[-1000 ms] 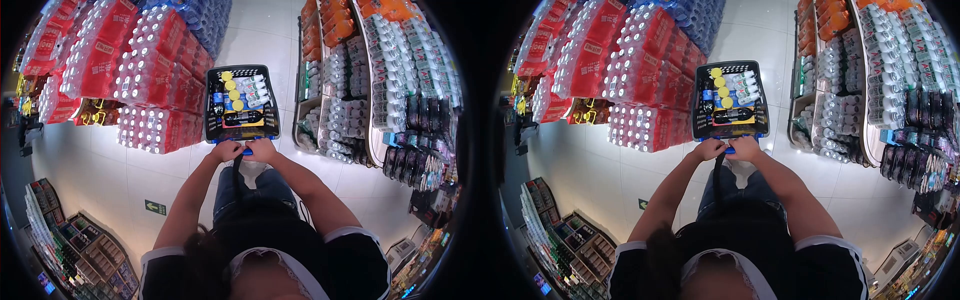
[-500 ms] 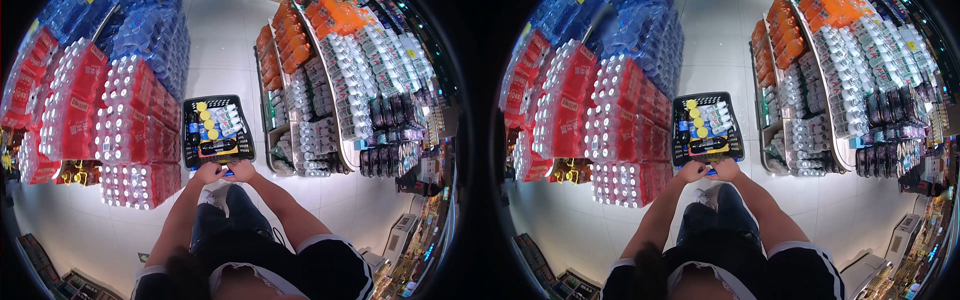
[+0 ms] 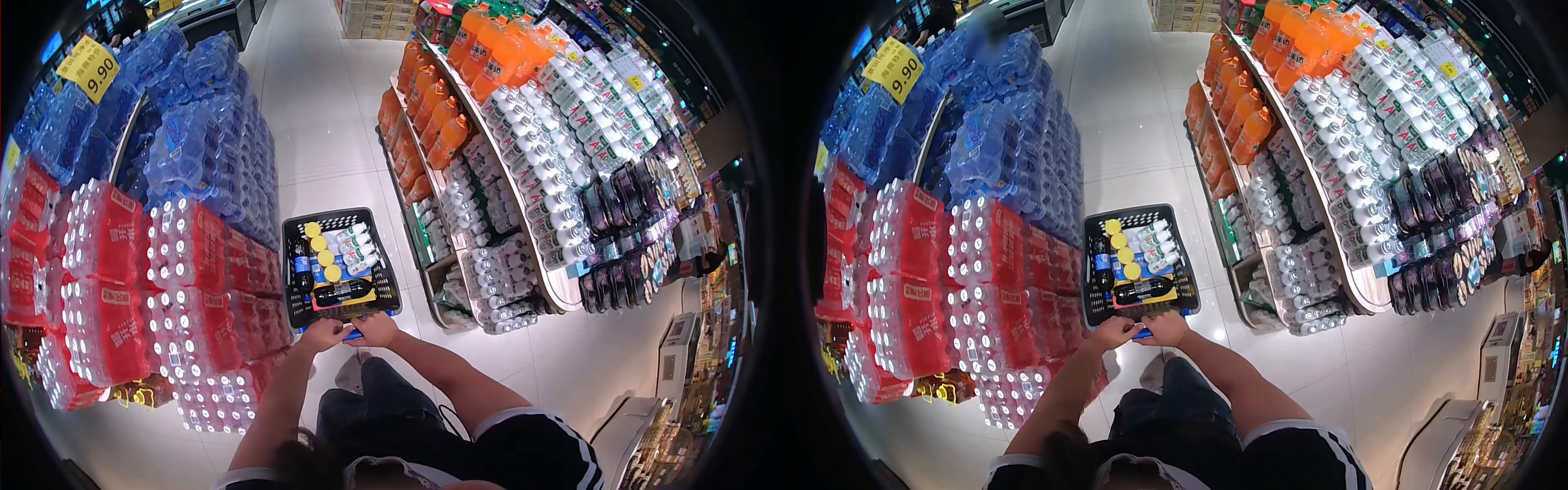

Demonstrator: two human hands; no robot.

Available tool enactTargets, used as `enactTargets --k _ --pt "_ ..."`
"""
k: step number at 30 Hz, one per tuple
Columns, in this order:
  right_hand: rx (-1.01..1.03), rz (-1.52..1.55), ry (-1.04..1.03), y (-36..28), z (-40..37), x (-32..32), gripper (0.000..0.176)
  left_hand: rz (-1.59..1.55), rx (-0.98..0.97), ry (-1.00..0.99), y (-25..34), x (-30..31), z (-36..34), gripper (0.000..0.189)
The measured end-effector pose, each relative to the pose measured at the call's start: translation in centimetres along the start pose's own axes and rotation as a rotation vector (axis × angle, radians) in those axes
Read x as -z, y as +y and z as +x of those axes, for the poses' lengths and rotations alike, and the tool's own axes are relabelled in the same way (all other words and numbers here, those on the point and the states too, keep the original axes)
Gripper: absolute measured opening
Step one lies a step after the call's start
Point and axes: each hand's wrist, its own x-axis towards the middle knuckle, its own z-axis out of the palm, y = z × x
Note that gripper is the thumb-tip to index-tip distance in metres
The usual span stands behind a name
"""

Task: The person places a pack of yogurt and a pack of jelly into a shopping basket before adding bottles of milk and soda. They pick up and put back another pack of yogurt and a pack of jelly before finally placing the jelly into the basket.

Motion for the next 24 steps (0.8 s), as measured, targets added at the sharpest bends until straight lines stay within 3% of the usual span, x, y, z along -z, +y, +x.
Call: enactTargets --k 3,5,9,10,13,20,24 --pt "-0.013 0.034 -0.025 0.9 1.8 -0.3 0.051 0.018 0.070 -0.118 -0.8 1.7 1.8 0.050" --pt "0.064 0.080 0.088 1.5 3.0 0.6 0.053 -0.018 0.141 -0.189 0.3 3.4 2.4 0.050" --pt "0.004 0.142 -0.099 2.7 5.5 2.8 0.051 0.090 0.132 -0.237 -0.4 5.2 5.1 0.052" --pt "-0.014 0.178 -0.107 2.8 6.2 3.2 0.050 0.130 0.014 -0.120 -1.4 5.0 5.5 0.051" --pt "-0.033 0.220 -0.090 3.9 8.1 3.9 0.047 0.177 0.001 -0.111 -1.1 7.0 6.6 0.051" --pt "-0.125 0.263 -0.432 7.0 13.2 4.8 0.049 0.168 0.026 -0.185 -1.4 11.2 10.8 0.054" --pt "-0.127 0.255 -0.375 8.9 15.0 4.5 0.045 0.157 0.037 -0.187 -0.9 13.4 13.0 0.056"
